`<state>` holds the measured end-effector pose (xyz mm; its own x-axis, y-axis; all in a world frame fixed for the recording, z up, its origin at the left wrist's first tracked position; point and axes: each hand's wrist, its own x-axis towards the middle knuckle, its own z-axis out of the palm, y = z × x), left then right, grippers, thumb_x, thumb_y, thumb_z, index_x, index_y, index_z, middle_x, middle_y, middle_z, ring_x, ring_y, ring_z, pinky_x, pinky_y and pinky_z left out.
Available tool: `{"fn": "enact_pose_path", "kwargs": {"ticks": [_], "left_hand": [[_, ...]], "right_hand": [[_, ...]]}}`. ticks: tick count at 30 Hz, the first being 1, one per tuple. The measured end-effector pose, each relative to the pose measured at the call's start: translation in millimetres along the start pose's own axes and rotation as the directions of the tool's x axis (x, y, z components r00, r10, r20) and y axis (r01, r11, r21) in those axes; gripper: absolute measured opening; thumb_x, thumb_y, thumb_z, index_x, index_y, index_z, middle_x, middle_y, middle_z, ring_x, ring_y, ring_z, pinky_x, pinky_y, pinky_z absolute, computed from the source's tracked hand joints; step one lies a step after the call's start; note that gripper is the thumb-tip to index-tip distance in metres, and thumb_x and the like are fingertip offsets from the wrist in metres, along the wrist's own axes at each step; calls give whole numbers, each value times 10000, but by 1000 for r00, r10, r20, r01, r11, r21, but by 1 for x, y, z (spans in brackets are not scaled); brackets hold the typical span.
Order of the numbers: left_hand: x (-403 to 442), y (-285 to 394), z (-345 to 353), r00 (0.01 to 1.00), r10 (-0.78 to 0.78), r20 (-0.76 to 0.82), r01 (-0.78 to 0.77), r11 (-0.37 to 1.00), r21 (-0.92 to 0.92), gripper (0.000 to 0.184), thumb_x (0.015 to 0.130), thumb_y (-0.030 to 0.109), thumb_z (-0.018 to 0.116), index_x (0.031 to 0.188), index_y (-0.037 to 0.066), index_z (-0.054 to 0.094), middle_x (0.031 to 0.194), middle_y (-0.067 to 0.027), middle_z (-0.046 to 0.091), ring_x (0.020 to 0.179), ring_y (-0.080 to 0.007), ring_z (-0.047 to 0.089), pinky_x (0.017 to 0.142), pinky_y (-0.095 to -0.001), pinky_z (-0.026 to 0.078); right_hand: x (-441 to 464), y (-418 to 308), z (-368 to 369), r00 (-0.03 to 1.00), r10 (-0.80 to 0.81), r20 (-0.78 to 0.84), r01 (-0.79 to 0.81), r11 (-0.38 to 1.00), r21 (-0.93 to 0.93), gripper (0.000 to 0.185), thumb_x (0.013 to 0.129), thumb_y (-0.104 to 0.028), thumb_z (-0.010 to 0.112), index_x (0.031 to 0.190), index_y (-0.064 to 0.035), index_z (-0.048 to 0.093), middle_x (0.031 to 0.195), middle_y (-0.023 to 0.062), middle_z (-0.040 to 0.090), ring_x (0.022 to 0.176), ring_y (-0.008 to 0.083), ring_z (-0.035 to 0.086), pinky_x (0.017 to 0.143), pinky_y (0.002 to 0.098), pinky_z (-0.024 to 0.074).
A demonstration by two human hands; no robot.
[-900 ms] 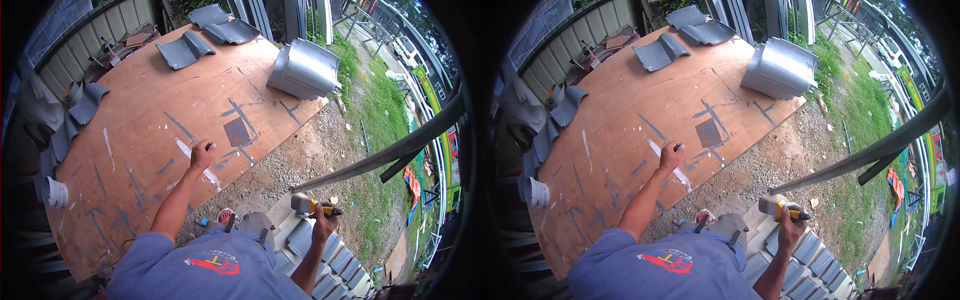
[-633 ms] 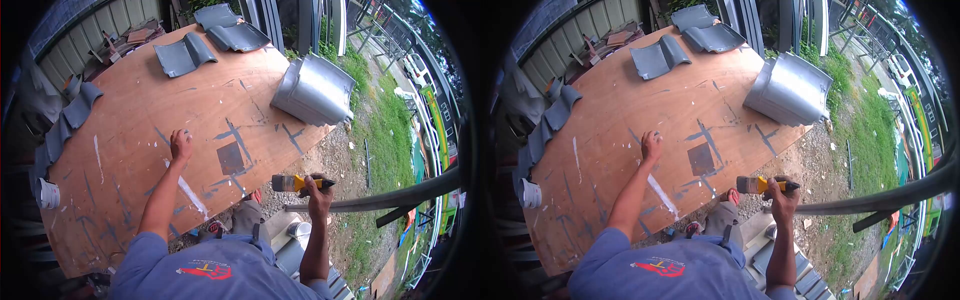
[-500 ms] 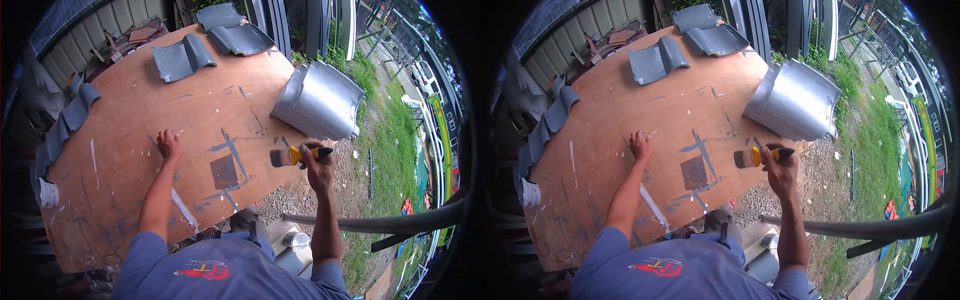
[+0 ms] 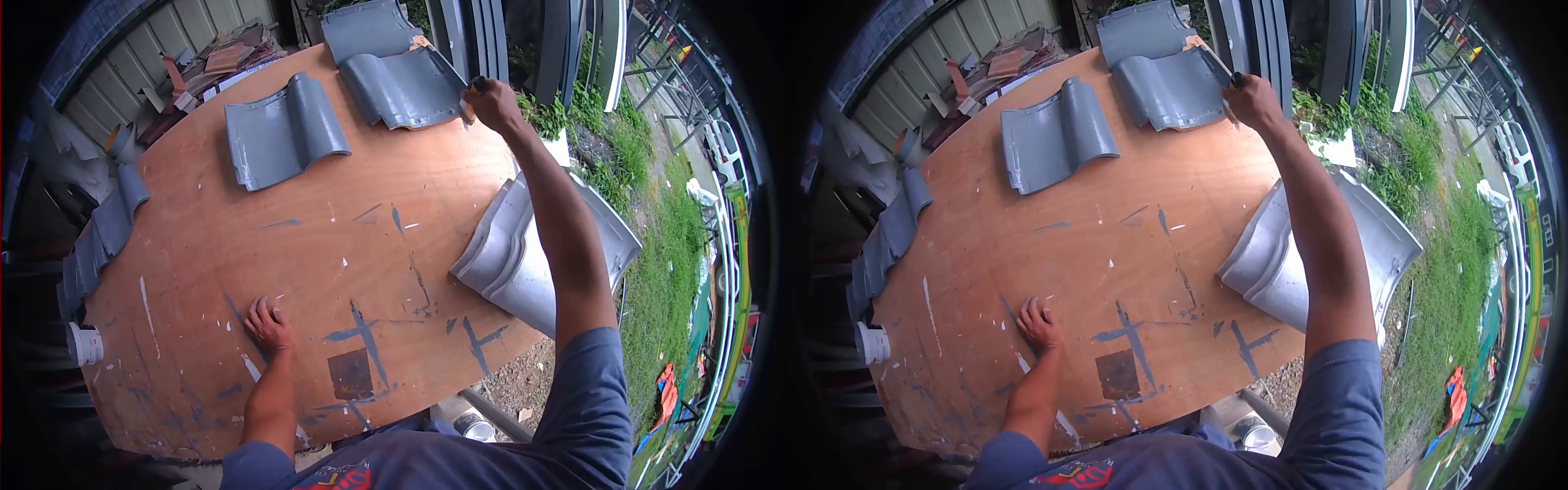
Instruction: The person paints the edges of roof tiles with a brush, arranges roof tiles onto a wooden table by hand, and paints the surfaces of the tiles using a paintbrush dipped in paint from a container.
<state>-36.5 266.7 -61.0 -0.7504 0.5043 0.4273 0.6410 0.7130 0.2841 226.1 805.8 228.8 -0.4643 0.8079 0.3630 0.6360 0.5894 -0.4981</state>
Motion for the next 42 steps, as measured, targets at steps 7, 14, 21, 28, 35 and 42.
{"fn": "enact_pose_path", "kwargs": {"ticks": [7, 14, 21, 28, 35, 42], "left_hand": [[5, 0, 3, 998, 10, 66, -9, 1000, -18, 394, 867, 172, 621, 1246, 66, 600, 1329, -129, 587, 1215, -372, 517, 1060, -497, 381], [9, 7, -1, 994, -27, 110, 31, 999, -36, 401, 882, 173, 600, 1264, 56, 587, 1345, -147, 572, 1248, -371, 500, 1087, -505, 353], [11, 3, 0, 997, 12, 82, -9, 999, -34, 390, 870, 163, 616, 1242, 49, 592, 1353, -136, 570, 1225, -369, 503, 1061, -503, 375], [8, 2, 1, 996, 5, 93, 1, 999, -55, 410, 853, 157, 625, 1247, 46, 589, 1341, -150, 571, 1213, -375, 507, 1057, -506, 373], [11, 0, -3, 996, -23, 84, 29, 997, -75, 410, 851, 172, 643, 1241, 50, 606, 1335, -144, 576, 1185, -375, 516, 1053, -500, 385], [9, -11, -13, 987, -117, 106, 135, 974, -180, 405, 861, 168, 653, 1244, 47, 601, 1322, -147, 572, 1158, -382, 516, 1044, -483, 413]], "right_hand": [[54, 74, 122, 995, -44, -95, 39, 998, -56, 246, 854, -240, 668, 908, 0, 677, 962, 250, 680, 957, 451, 659, 845, 525, 515], [81, 56, 139, 962, 182, 203, -262, 819, 510, 340, 865, -260, 796, 942, 63, 724, 869, 128, 745, 794, 204, 728, 714, 332, 567], [81, 87, 122, 994, 110, -19, -112, 985, -134, 230, 891, -215, 712, 1026, -29, 725, 964, 238, 733, 807, 391, 732, 727, 448, 581], [64, 47, 144, 983, 167, -74, -169, 985, -29, 253, 875, -248, 642, 930, -11, 710, 910, 261, 709, 905, 451, 682, 803, 452, 546], [63, 82, 143, 960, 249, 124, -250, 577, 778, 224, 887, -195, 779, 925, 5, 685, 817, 80, 677, 667, 163, 666, 596, 306, 562], [70, 173, 134, 858, 232, -459, -311, 945, -104, 484, 847, -521, 734, 876, -40, 767, 892, 139, 764, 770, 285, 734, 764, 431, 574]]}}
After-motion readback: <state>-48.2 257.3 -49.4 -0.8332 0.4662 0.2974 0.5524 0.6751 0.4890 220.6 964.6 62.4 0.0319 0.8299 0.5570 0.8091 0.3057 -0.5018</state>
